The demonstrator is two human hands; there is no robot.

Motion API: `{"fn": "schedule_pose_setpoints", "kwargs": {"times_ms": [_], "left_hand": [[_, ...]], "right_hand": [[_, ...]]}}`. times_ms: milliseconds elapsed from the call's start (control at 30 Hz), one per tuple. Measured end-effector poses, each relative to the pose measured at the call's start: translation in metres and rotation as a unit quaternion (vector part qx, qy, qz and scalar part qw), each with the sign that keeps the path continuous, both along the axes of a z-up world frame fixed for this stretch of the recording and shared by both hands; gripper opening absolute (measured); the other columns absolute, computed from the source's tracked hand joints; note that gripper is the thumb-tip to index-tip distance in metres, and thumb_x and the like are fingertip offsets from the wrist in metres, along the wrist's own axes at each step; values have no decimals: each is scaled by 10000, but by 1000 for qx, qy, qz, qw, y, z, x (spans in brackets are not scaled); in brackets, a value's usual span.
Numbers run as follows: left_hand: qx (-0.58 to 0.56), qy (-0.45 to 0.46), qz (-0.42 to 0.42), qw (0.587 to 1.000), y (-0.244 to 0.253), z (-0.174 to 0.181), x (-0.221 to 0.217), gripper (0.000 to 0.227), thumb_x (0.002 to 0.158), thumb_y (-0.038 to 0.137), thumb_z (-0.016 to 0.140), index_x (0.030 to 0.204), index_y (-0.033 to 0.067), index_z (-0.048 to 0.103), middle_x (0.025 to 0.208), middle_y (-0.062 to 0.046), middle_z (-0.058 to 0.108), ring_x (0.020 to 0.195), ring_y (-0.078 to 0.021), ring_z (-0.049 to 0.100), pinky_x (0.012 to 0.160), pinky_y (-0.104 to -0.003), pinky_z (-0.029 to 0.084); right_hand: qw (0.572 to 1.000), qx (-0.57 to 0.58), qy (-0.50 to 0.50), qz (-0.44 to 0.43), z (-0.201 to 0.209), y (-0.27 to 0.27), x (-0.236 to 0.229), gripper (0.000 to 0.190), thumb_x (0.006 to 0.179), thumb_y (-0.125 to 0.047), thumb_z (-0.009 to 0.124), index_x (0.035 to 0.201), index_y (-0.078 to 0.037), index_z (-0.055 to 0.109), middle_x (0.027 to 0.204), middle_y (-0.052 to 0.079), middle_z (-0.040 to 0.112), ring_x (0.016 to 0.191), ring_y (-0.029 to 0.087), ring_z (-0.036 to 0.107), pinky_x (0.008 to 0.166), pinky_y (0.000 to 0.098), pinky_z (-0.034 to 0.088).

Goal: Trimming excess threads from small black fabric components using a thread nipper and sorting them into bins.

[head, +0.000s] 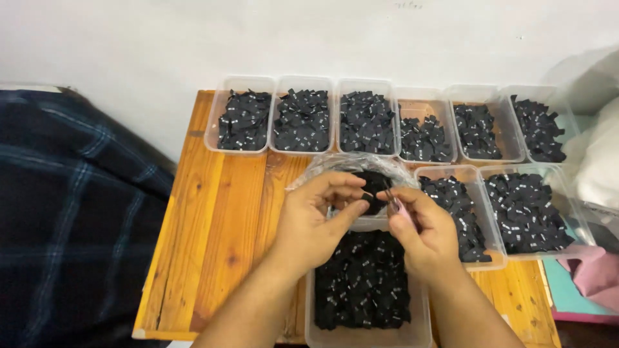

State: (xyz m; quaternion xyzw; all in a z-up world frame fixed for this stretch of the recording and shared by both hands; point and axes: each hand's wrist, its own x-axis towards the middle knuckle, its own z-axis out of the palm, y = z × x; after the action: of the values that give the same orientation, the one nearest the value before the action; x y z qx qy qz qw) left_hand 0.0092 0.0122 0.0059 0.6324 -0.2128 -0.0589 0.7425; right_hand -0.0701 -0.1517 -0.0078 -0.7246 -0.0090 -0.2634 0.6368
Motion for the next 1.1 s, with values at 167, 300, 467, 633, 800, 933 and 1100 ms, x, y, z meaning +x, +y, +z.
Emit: {"fn": "schedule_pose_setpoints", "kwargs": {"times_ms": [167, 300, 467, 633, 800, 933, 1100], "left_hand": [[34, 24, -35, 999, 9, 13, -9, 260, 884, 50, 743, 1140, 72, 701, 1009, -91, 787, 946, -154, 768, 809, -253, 634], [53, -108, -24, 992, 7, 17, -17, 235, 946, 74, 681, 1178, 32, 683, 1041, -130, 788, 978, -196, 797, 890, -307, 682], [68, -112, 5, 991, 7, 14, -17, 191, 916, 113, 740, 1089, 35, 721, 1006, -99, 795, 938, -180, 806, 856, -272, 672], [37, -89, -3, 995, 6, 13, -15, 188, 889, 92, 774, 1062, 41, 720, 956, -100, 796, 907, -173, 800, 824, -272, 666], [30, -47, 24, 998, 5, 12, -15, 153, 873, 64, 782, 1020, 45, 745, 964, -76, 792, 876, -142, 778, 831, -239, 631], [-18, -26, 17, 999, 5, 16, -15, 114, 908, 10, 732, 1022, -2, 728, 963, -122, 782, 893, -172, 767, 831, -253, 642], [55, -82, -47, 994, 8, 24, -13, 245, 933, 146, 706, 1154, 42, 698, 1067, -98, 751, 911, -175, 743, 857, -285, 640]], "right_hand": [[976, -161, 140, -39, -7, -11, -12, 300, 945, -281, 606, 1166, -101, 702, 894, -17, 655, 776, 91, 578, 769, 249, 467], [970, -167, 164, -71, 0, -5, -12, 122, 917, -213, 696, 1021, -151, 714, 645, -82, 490, 590, 48, 419, 619, 207, 408], [969, -168, 162, -80, -5, -6, -14, 77, 903, -144, 727, 970, -115, 702, 802, -38, 687, 693, 53, 587, 706, 211, 498], [963, -201, 167, -62, 1, -7, -14, 36, 910, -145, 707, 894, -131, 678, 719, -59, 628, 640, 60, 529, 646, 224, 456], [971, -176, 145, -68, -1, -7, -12, 61, 943, -166, 679, 950, -106, 687, 793, -32, 661, 701, 68, 570, 717, 227, 483], [973, -161, 150, -69, -2, -8, -12, 76, 940, -166, 680, 957, -94, 691, 811, -22, 671, 711, 75, 572, 721, 231, 484], [984, -122, 125, -41, -3, -7, -10, 62, 947, -115, 670, 984, -66, 679, 887, 22, 699, 788, 97, 629, 775, 248, 526]]}}
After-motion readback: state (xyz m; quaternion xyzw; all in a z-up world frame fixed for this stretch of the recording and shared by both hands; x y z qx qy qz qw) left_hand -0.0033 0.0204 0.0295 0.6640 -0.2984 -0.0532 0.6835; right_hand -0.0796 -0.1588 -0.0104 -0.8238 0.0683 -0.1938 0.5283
